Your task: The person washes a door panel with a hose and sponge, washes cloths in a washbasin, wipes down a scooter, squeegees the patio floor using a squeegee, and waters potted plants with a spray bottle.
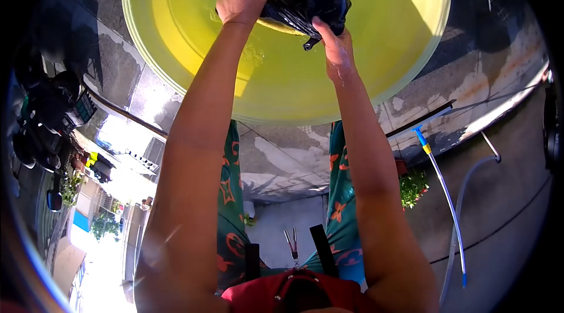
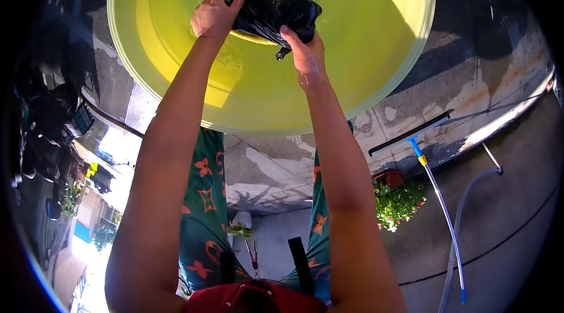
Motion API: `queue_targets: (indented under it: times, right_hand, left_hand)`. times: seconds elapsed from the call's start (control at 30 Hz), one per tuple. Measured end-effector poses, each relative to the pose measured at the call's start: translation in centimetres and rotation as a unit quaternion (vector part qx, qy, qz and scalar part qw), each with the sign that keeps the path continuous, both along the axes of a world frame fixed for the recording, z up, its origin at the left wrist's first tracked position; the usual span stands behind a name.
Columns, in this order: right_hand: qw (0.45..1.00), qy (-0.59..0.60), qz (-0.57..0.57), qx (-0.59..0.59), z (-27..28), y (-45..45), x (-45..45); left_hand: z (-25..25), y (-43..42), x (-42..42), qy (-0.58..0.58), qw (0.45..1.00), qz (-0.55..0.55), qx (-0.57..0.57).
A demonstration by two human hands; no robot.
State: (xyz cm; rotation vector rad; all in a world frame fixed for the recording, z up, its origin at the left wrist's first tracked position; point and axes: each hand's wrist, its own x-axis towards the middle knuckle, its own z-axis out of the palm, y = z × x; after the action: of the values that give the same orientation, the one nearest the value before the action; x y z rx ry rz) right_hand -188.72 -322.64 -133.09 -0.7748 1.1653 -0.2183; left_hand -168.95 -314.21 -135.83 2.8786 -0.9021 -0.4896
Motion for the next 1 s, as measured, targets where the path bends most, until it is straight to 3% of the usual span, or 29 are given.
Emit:
queue_targets:
  times: [0.03,0.07,0.1,0.17,0.2,0.23,0.27,0.3,0.33,0.37,0.43,0.5,0.53,0.6,0.67,0.77,0.83,0.87,0.9,0.93,0.97,1.0]
  right_hand:
    - [0.993,0.038,0.042,-0.108,-1.4,-0.4,-0.5]
    - [0.934,0.175,0.14,-0.279,-4.2,-0.9,-1.7]
    - [0.822,0.287,0.223,-0.438,-4.7,-1.5,-2.0]
    - [0.819,0.313,0.226,-0.424,-7.4,-1.6,-2.0]
    - [0.819,0.311,0.249,-0.414,-9.3,-1.5,-2.0]
    - [0.818,0.281,0.311,-0.394,-12.0,-1.0,-2.1]
    - [0.814,0.251,0.371,-0.371,-14.5,-0.5,-2.2]
    - [0.945,0.135,0.234,-0.186,-13.7,-0.9,-1.3]
    - [0.998,0.043,0.046,0.001,-12.7,-1.3,-0.3]
    - [0.991,-0.015,-0.042,0.128,-8.7,-3.0,1.0]
    - [0.91,-0.175,-0.131,0.352,-8.4,-4.8,-0.9]
    - [0.916,-0.21,-0.062,0.336,-6.4,-6.1,-1.5]
    - [0.913,-0.217,-0.049,0.342,-4.8,-6.1,-1.9]
    - [0.913,-0.227,-0.047,0.335,-2.1,-5.7,-2.4]
    - [0.914,-0.239,-0.07,0.319,-0.4,-4.5,-2.1]
    - [0.926,-0.3,-0.126,0.191,0.4,-1.5,-0.2]
    - [0.938,-0.321,-0.118,0.051,0.0,-0.5,1.1]
    - [0.946,-0.305,-0.107,-0.022,-0.2,-0.6,1.5]
    - [0.959,-0.257,-0.115,-0.042,-0.4,-0.9,1.8]
    - [0.977,-0.172,-0.117,0.042,-2.0,-2.2,1.3]
    - [0.983,-0.054,-0.168,0.043,-0.7,-2.9,1.9]
    - [0.993,-0.001,-0.052,-0.105,-2.4,-3.4,0.8]
  left_hand:
    - [-0.4,0.7,0.8,-0.013,0.999,-0.019,0.022]
    - [0.4,1.0,0.9,0.04,0.998,-0.008,0.044]
    - [0.2,1.3,0.3,0.024,0.998,-0.006,0.054]
    - [-0.8,2.1,-1.7,-0.009,0.997,0.004,0.073]
    - [-2.5,2.2,-2.4,0.132,0.984,0.084,0.086]
    - [-2.7,1.3,-3.3,0.218,0.963,0.138,0.078]
    - [-4.0,0.8,-4.3,0.331,0.926,0.184,0.0]
    - [-4.3,-0.1,-5.5,0.436,0.867,0.228,-0.078]
    - [-4.3,-1.0,-7.2,0.499,0.816,0.243,-0.161]
    - [-3.2,-2.4,-9.0,0.554,0.755,0.253,-0.245]
    - [-0.8,-4.3,-12.8,0.454,0.84,0.12,-0.273]
    - [9.8,-6.2,-13.3,0.364,0.903,-0.06,-0.219]
    - [13.2,-6.1,-14.3,0.371,0.905,-0.085,-0.191]
    - [15.5,-5.8,-15.1,0.38,0.907,-0.109,-0.147]
    - [15.4,-5.3,-15.6,0.387,0.908,-0.109,-0.119]
    - [12.4,-6.1,-13.1,0.275,0.955,-0.101,-0.045]
    - [8.8,-5.7,-11.4,0.134,0.966,-0.038,-0.219]
    - [7.7,-5.4,-10.1,0.089,0.972,-0.05,-0.21]
    - [6.5,-4.8,-8.3,0.043,0.977,-0.062,-0.2]
    - [4.8,-4.0,-6.0,0.022,0.984,-0.067,-0.163]
    - [3.0,-2.8,-3.5,0.002,0.989,-0.07,-0.127]
    - [1.2,-1.2,-0.9,-0.016,0.993,-0.077,-0.091]
